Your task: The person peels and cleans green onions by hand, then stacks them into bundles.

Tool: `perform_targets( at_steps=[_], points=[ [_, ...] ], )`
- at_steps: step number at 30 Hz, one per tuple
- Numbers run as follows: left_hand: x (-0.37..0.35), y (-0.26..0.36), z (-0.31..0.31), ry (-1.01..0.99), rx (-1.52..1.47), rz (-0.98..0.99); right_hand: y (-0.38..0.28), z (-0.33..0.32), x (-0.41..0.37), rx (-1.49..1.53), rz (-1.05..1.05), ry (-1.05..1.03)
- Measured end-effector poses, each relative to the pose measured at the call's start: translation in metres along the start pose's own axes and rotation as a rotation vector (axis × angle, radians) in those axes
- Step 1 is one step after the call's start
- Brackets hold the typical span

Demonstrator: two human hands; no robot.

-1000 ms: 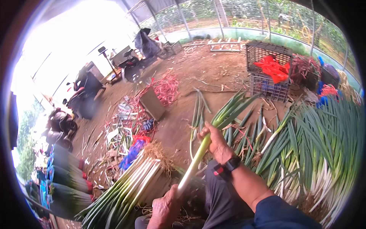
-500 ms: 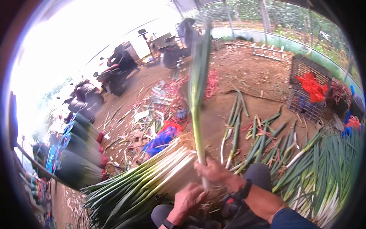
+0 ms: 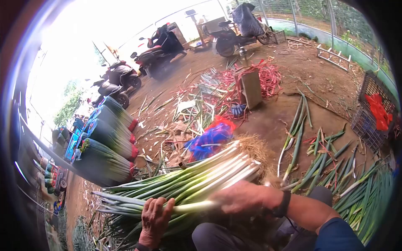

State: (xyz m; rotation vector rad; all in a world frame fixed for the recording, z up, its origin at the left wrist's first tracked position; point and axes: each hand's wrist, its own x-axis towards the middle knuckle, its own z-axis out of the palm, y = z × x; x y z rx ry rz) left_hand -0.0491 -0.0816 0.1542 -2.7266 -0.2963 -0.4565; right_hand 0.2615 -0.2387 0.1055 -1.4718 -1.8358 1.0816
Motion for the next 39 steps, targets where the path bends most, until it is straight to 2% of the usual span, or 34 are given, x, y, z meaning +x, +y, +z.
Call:
perform_targets(
  at_steps=[1,2,5,9,11,14,16,18,21,23,24,25,27,33,35,37,39],
  points=[
    [-0.006,-0.010,0.003,-0.020,-0.038,-0.065,0.007,-0.001,0.011,-0.115,-0.042,0.108],
    [-0.010,-0.020,0.006,-0.035,-0.075,-0.130,0.017,0.000,0.023,-0.165,-0.181,0.300],
    [0.007,-0.050,0.014,0.017,0.026,-0.180,0.027,-0.013,0.064,-0.444,-0.274,0.607],
    [0.047,-0.084,0.035,-0.011,-0.001,-0.265,0.067,-0.029,0.123,-0.493,-0.246,0.759],
    [0.051,-0.106,0.069,-0.084,-0.022,-0.294,0.096,-0.034,0.149,-0.501,-0.216,0.836],
    [0.055,-0.119,0.121,-0.223,-0.111,-0.382,0.140,-0.035,0.174,-0.553,-0.153,0.840],
    [0.056,-0.123,0.154,-0.230,-0.137,-0.385,0.169,-0.032,0.184,-0.605,-0.100,0.815],
    [0.063,-0.121,0.171,-0.233,-0.155,-0.382,0.197,-0.027,0.190,-0.602,-0.080,0.806],
    [0.073,-0.113,0.184,-0.340,-0.118,-0.383,0.215,-0.032,0.187,-0.542,-0.016,0.734],
    [0.069,-0.111,0.193,-0.368,-0.253,-0.411,0.217,-0.034,0.184,-0.585,0.089,0.602],
    [0.063,-0.112,0.202,-0.349,-0.260,-0.409,0.218,-0.034,0.181,-0.571,0.091,0.598],
    [0.064,-0.112,0.202,-0.365,-0.251,-0.419,0.216,-0.037,0.181,-0.550,0.186,0.523],
    [0.067,-0.110,0.192,-0.472,-0.265,-0.504,0.221,-0.034,0.187,-0.492,0.274,0.411],
    [0.063,-0.104,0.202,-0.486,-0.296,-0.549,0.220,-0.035,0.181,-0.403,0.323,0.349],
    [0.061,-0.102,0.203,-0.488,-0.275,-0.555,0.218,-0.033,0.179,-0.389,0.333,0.413],
    [0.062,-0.103,0.205,-0.511,-0.375,-0.587,0.219,-0.029,0.187,-0.398,0.357,0.428],
    [0.062,-0.106,0.209,-0.502,-0.384,-0.591,0.191,-0.034,0.196,-0.416,0.452,0.281]
  ],
)
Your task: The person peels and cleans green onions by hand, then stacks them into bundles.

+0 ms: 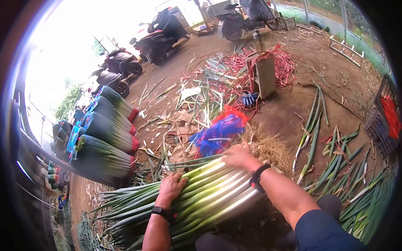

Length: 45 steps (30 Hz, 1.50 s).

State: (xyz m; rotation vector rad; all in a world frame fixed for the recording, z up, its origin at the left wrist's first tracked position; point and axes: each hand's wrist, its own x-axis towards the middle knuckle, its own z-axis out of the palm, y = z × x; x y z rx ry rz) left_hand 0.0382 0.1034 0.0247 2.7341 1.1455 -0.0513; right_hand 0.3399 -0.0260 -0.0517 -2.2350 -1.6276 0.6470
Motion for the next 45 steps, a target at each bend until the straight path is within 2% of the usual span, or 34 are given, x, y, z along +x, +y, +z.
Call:
perform_targets(
  at_steps=[4,7,11,20,24,26,27,29,32,34,35,36,38,39,42,43,44,45],
  points=[
    [0.001,-0.002,0.002,-0.002,-0.034,0.010,-0.084,0.015,0.001,-0.019,-0.063,0.051],
    [-0.002,0.000,-0.001,-0.033,-0.035,0.000,-0.099,0.017,-0.002,0.090,0.002,0.073],
    [-0.001,0.002,0.001,-0.016,-0.050,-0.010,-0.068,0.029,0.017,0.282,-0.087,0.017],
    [-0.001,0.005,-0.001,-0.051,-0.001,-0.023,-0.080,0.021,0.016,0.181,-0.030,0.003],
    [0.000,0.001,-0.001,-0.045,-0.034,-0.008,-0.062,0.022,0.034,0.306,-0.080,-0.138],
    [-0.004,0.008,-0.013,-0.043,0.019,0.103,-0.063,0.012,0.032,0.375,-0.112,-0.177],
    [-0.003,0.010,-0.016,-0.050,0.026,0.106,-0.068,0.006,0.027,0.288,-0.087,-0.169],
    [-0.001,0.014,-0.016,-0.105,-0.045,-0.032,-0.074,0.000,0.025,0.217,-0.053,-0.171],
    [0.001,0.013,-0.015,-0.107,-0.065,-0.058,-0.067,0.008,0.036,0.232,-0.151,-0.202],
    [0.000,0.012,-0.012,-0.121,-0.046,-0.066,-0.064,0.017,0.046,0.406,-0.265,-0.290],
    [0.000,0.010,-0.009,-0.077,-0.048,-0.036,-0.060,0.020,0.052,0.426,-0.358,-0.302],
    [-0.001,0.010,-0.007,-0.034,-0.052,-0.001,-0.057,0.024,0.052,0.437,-0.354,-0.320],
    [0.001,0.010,-0.008,-0.071,-0.037,-0.014,-0.063,0.011,0.035,0.126,-0.399,-0.258],
    [0.000,0.009,-0.007,-0.074,0.001,-0.006,-0.067,0.029,0.022,0.055,-0.444,-0.030],
    [-0.007,0.008,0.001,-0.079,0.035,-0.001,-0.071,0.025,0.015,0.083,-0.390,-0.070],
    [-0.005,0.009,0.004,-0.065,0.063,-0.008,-0.073,0.020,0.018,0.097,-0.359,-0.165],
    [-0.006,0.010,0.006,-0.071,0.039,0.005,-0.066,0.023,0.017,0.084,-0.337,-0.175],
    [-0.008,0.011,0.008,-0.038,0.070,0.004,-0.059,0.028,0.016,0.064,-0.343,-0.069]
  ],
)
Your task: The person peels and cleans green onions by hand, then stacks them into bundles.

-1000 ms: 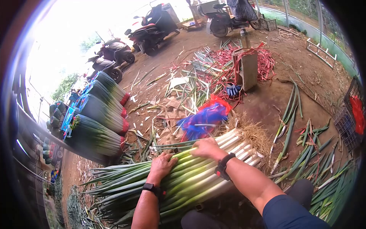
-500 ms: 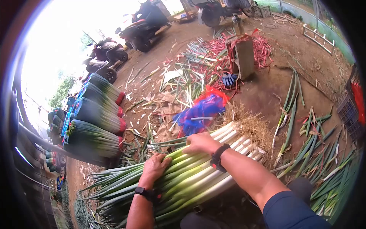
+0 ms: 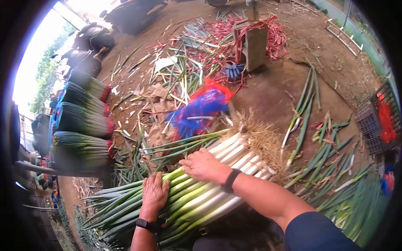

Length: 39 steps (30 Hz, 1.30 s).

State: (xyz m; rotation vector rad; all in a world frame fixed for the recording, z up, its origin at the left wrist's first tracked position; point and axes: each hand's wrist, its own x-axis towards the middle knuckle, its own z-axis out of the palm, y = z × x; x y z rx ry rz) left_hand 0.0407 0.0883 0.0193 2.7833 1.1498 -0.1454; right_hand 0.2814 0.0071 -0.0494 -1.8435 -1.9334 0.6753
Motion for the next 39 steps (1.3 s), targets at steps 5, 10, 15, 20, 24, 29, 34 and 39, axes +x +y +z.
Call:
perform_targets(
  at_steps=[5,10,15,20,24,29,34,39],
  points=[
    [-0.004,0.007,-0.009,-0.087,-0.034,-0.068,0.052,-0.029,-0.057,-0.274,0.220,0.139],
    [-0.002,0.010,-0.018,-0.241,-0.089,-0.129,0.063,-0.042,-0.078,-0.139,0.270,0.090],
    [0.002,0.014,-0.013,-0.257,-0.071,-0.145,0.061,-0.029,-0.075,-0.169,0.313,0.124],
    [0.004,0.015,-0.015,-0.249,-0.040,-0.151,0.047,-0.033,-0.074,-0.173,0.353,0.183],
    [0.006,0.015,-0.009,-0.249,-0.038,-0.165,0.049,-0.028,-0.075,-0.175,0.316,0.194],
    [0.013,0.020,-0.021,-0.313,-0.074,-0.201,0.042,-0.029,-0.081,-0.156,0.374,0.169],
    [0.012,0.017,-0.016,-0.266,-0.076,-0.169,0.037,-0.026,-0.082,-0.169,0.407,0.217],
    [0.013,0.016,-0.021,-0.272,-0.155,-0.177,0.041,-0.022,-0.079,-0.172,0.457,0.176]
  ],
)
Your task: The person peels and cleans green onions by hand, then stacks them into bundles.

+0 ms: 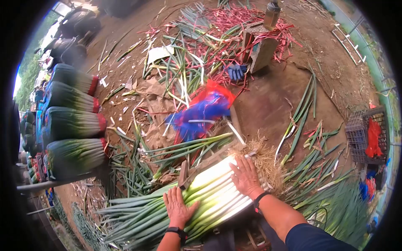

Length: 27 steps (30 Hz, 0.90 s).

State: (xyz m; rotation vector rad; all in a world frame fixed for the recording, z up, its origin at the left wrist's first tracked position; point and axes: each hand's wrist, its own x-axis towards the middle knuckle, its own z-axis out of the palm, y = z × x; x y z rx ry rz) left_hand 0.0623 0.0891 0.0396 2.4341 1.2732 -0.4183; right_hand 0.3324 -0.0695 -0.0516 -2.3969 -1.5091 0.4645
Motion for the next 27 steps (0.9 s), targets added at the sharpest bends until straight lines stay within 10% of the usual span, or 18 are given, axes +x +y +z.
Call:
perform_targets(
  at_steps=[27],
  points=[
    [-0.007,0.007,-0.025,0.023,0.008,0.051,0.000,0.014,0.000,0.013,-0.028,0.022]
  ],
)
